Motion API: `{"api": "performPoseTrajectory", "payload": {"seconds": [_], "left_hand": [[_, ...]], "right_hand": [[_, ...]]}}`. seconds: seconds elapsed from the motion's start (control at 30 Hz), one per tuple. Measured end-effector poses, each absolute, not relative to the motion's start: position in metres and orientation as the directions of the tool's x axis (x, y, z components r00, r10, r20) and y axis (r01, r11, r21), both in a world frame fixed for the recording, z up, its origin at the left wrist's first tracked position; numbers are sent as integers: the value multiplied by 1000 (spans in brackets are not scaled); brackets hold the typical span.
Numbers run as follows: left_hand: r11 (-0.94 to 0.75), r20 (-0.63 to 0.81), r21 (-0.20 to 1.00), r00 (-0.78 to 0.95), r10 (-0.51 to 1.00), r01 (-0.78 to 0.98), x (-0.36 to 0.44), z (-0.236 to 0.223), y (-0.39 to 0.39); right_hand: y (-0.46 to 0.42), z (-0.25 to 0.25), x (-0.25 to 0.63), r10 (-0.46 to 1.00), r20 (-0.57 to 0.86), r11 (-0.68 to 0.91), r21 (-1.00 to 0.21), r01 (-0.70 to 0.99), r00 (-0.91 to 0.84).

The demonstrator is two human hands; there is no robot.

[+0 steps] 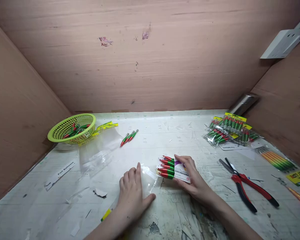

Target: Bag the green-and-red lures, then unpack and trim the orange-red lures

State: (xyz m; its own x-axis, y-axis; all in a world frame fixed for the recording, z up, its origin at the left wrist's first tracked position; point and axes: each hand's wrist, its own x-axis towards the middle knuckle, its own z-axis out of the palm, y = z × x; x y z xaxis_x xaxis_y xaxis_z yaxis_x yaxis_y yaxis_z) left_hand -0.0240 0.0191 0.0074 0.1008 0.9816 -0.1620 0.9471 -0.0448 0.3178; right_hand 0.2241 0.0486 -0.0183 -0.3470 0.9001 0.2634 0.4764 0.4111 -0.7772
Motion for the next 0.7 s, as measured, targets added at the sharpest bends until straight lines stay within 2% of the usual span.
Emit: {"api": "performPoseTrajectory", "payload": {"seconds": [0.17, 0.33, 0.43, 0.6, 0.7], "left_hand": [[-406, -105, 478, 510, 854, 779, -46, 14, 41], [-620, -93, 425, 714, 694, 659, -54, 26, 82], [-661, -127, 421, 762, 636, 621, -55, 24, 98], [-658, -182, 497, 809, 559, 566, -59, 22, 105], [-677, -228, 454, 810, 541, 579, -59, 23, 103]], "right_hand": [[46, -21, 223, 843, 285, 489, -762, 426, -457], [48, -22, 219, 829, 274, 511, -727, 459, -488], [50, -25, 217, 833, 275, 519, -690, 505, -480], [49, -30, 215, 819, 277, 548, -638, 541, -503], [47, -29, 211, 798, 277, 577, -610, 543, -536]]}}
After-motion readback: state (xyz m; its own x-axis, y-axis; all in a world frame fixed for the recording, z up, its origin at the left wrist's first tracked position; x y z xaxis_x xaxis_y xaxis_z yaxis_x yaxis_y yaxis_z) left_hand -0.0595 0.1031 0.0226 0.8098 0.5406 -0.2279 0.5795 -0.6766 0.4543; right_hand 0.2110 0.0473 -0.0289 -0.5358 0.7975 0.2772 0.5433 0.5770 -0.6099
